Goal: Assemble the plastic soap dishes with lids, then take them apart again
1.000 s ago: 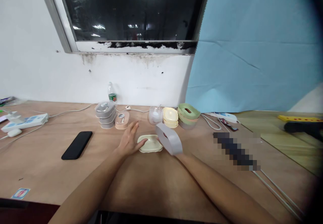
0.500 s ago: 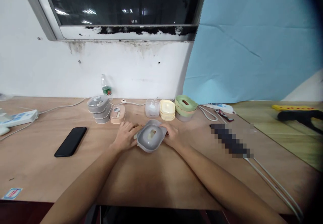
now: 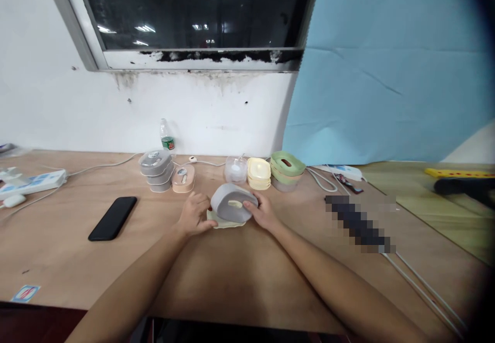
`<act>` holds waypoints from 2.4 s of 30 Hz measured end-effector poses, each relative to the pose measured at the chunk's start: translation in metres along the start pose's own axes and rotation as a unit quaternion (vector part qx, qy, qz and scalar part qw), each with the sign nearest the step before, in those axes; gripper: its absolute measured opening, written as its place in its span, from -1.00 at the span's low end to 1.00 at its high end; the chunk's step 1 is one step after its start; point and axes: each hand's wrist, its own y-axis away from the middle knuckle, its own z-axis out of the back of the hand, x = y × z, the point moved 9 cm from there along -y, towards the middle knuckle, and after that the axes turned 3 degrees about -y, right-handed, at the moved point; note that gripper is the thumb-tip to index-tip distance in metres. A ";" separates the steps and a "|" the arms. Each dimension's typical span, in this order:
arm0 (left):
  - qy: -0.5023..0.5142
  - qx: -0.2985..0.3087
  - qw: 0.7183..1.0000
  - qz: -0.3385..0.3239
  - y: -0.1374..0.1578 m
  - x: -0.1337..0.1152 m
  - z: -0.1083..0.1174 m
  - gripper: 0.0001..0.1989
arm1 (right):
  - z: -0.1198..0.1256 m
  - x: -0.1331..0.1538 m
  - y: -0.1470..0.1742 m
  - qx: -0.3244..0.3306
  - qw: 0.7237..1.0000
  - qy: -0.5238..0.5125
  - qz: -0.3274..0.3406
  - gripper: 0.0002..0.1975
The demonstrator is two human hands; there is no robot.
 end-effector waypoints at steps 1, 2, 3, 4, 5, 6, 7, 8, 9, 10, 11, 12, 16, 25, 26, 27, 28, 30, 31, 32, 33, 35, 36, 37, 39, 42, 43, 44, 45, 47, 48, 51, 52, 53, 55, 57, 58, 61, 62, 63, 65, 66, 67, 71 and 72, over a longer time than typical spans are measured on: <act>0.021 -0.018 1.000 0.009 0.000 0.002 0.003 -0.23 | -0.005 -0.002 -0.001 0.020 0.999 -0.032 -0.018 -0.63; 0.046 -0.038 0.998 0.024 0.001 0.005 0.006 -0.24 | -0.012 -0.004 -0.002 0.046 0.997 -0.058 -0.035 -0.62; 0.071 -0.052 0.995 0.043 0.002 0.009 0.008 -0.27 | -0.019 -0.006 -0.003 0.078 0.993 -0.077 -0.049 -0.61; 0.090 -0.055 0.992 0.063 0.002 0.013 0.009 -0.30 | -0.026 -0.008 -0.002 0.108 0.988 -0.092 -0.063 -0.61; 0.100 -0.043 0.991 0.081 0.002 0.015 0.007 -0.34 | -0.031 -0.010 -0.002 0.132 0.983 -0.101 -0.073 -0.61; 0.101 -0.021 0.990 0.097 0.001 0.017 0.003 -0.37 | -0.034 -0.011 -0.002 0.143 0.981 -0.104 -0.080 -0.61; 0.093 0.005 0.990 0.110 0.001 0.017 -0.001 -0.41 | -0.035 -0.014 -0.002 0.140 0.981 -0.103 -0.085 -0.61; 0.079 0.030 0.989 0.121 0.000 0.018 -0.005 -0.46 | -0.033 -0.017 -0.003 0.125 0.983 -0.096 -0.091 -0.61; 0.062 0.050 0.988 0.135 -0.001 0.018 -0.008 -0.51 | -0.030 -0.020 -0.004 0.102 0.987 -0.083 -0.096 -0.61; 0.044 0.065 0.985 0.151 -0.001 0.019 -0.010 -0.56 | -0.025 -0.024 -0.006 0.074 0.990 -0.068 -0.101 -0.61; 0.026 0.076 0.982 0.170 -0.002 0.022 -0.011 -0.59 | -0.021 -0.027 -0.007 0.049 0.992 -0.048 -0.106 -0.60; 0.005 0.091 0.977 0.190 -0.001 0.024 -0.013 -0.61 | -0.017 -0.030 -0.008 0.029 0.993 -0.023 -0.108 -0.60; -0.057 0.181 0.953 0.235 0.003 0.034 -0.029 -0.64 | -0.014 -0.034 -0.016 0.036 0.991 0.098 -0.089 -0.65; -0.038 0.190 0.953 0.231 0.007 0.043 -0.041 -0.52 | -0.010 -0.022 -0.018 0.010 0.980 0.196 -0.038 -0.63; -0.030 0.184 0.956 0.228 0.007 0.043 -0.041 -0.55 | -0.006 -0.017 -0.019 -0.012 0.977 0.213 -0.019 -0.62; -0.028 0.181 0.955 0.233 0.008 0.044 -0.042 -0.55 | -0.002 -0.011 -0.021 -0.031 0.973 0.229 -0.001 -0.60; -0.030 0.176 0.954 0.239 0.008 0.046 -0.043 -0.54 | 0.001 -0.007 -0.024 -0.046 0.968 0.245 0.014 -0.59; -0.032 0.163 0.954 0.248 0.009 0.049 -0.043 -0.51 | 0.005 -0.001 -0.036 -0.057 0.959 0.276 0.025 -0.55; -0.030 0.158 0.955 0.250 0.009 0.050 -0.042 -0.49 | 0.005 0.000 -0.044 -0.053 0.954 0.293 0.020 -0.53; -0.027 0.152 0.955 0.251 0.008 0.051 -0.041 -0.47 | 0.005 -0.001 -0.052 -0.045 0.949 0.311 0.012 -0.51; -0.021 0.149 0.956 0.251 0.008 0.051 -0.041 -0.46 | 0.005 -0.001 -0.060 -0.034 0.943 0.330 0.003 -0.49; -0.004 0.142 0.958 0.248 0.008 0.049 -0.039 -0.45 | 0.001 -0.005 -0.074 -0.007 0.931 0.364 -0.015 -0.51; 0.006 0.139 0.959 0.247 0.007 0.049 -0.038 -0.46 | 0.000 -0.006 -0.079 0.005 0.927 0.375 -0.021 -0.54; 0.015 0.136 0.959 0.248 0.007 0.049 -0.037 -0.46 | -0.002 -0.008 -0.082 0.014 0.925 0.379 -0.024 -0.59; 0.027 0.128 0.960 0.248 0.007 0.050 -0.036 -0.46 | -0.003 -0.011 -0.086 0.016 0.930 0.366 -0.029 -0.69; 0.039 0.113 0.962 0.245 0.006 0.052 -0.035 -0.47 | 0.002 -0.013 -0.086 -0.014 0.949 0.312 -0.039 -0.78; 0.042 0.108 0.963 0.243 0.006 0.053 -0.035 -0.47 | 0.006 -0.012 -0.085 -0.030 0.954 0.294 -0.041 -0.80; 0.043 0.101 0.963 0.245 0.006 0.054 -0.035 -0.47 | 0.010 -0.010 -0.084 -0.047 0.959 0.277 -0.042 -0.80; 0.043 0.095 0.963 0.249 0.006 0.056 -0.034 -0.47 | 0.014 -0.008 -0.081 -0.064 0.963 0.260 -0.040 -0.81; 0.040 0.077 0.962 0.259 0.007 0.059 -0.031 -0.48 | 0.022 0.000 -0.073 -0.097 0.971 0.218 -0.027 -0.82; 0.039 0.062 0.963 0.259 0.006 0.059 -0.027 -0.48 | 0.025 0.004 -0.066 -0.110 0.975 0.190 -0.017 -0.80; 0.028 -0.014 0.971 0.237 0.004 0.052 -0.009 -0.44 | 0.026 0.009 -0.040 -0.122 0.989 0.080 0.000 -0.72; 0.025 -0.036 0.974 0.224 0.003 0.048 -0.004 -0.41 | 0.024 0.007 -0.031 -0.113 0.993 0.040 -0.006 -0.70; 0.026 -0.049 0.976 0.211 0.003 0.043 0.000 -0.40 | 0.020 0.004 -0.023 -0.098 0.995 0.003 -0.018 -0.68; 0.040 -0.043 0.982 0.182 0.001 0.033 0.000 -0.37 | 0.008 -0.004 -0.008 -0.051 0.995 -0.062 -0.054 -0.63; 0.058 -0.026 0.987 0.149 -0.001 0.023 -0.003 -0.37 | -0.004 -0.010 0.001 0.000 0.990 -0.109 -0.095 -0.57; 0.064 -0.024 0.988 0.139 -0.001 0.020 -0.004 -0.38 | -0.009 -0.012 0.004 0.020 0.985 -0.127 -0.112 -0.55; 0.058 -0.047 0.987 0.139 -0.001 0.018 0.000 -0.46 | -0.014 -0.013 0.006 0.038 0.977 -0.153 -0.140 -0.54; 0.052 -0.052 0.987 0.145 -0.001 0.020 0.002 -0.48 | -0.013 -0.013 0.006 0.034 0.979 -0.146 -0.139 -0.55; 0.046 -0.054 0.986 0.149 -0.001 0.021 0.002 -0.51 | -0.011 -0.012 0.005 0.028 0.982 -0.129 -0.132 -0.57; 0.037 -0.043 0.987 0.151 -0.001 0.022 0.002 -0.54 | -0.008 -0.010 0.004 0.024 0.991 -0.071 -0.106 -0.56; 0.034 -0.032 0.987 0.154 -0.001 0.023 0.000 -0.55 | -0.007 -0.010 0.003 0.030 0.995 -0.037 -0.093 -0.55; 0.032 -0.017 0.986 0.161 0.000 0.025 -0.002 -0.55 | -0.008 -0.010 0.003 0.041 0.996 -0.003 -0.083 -0.53; 0.041 0.085 0.970 0.225 0.004 0.040 -0.023 -0.58 | -0.017 -0.015 0.003 0.124 0.984 0.107 -0.072 -0.47; 0.051 0.107 0.965 0.235 0.005 0.044 -0.028 -0.58 | -0.018 -0.015 0.002 0.137 0.980 0.128 -0.068 -0.46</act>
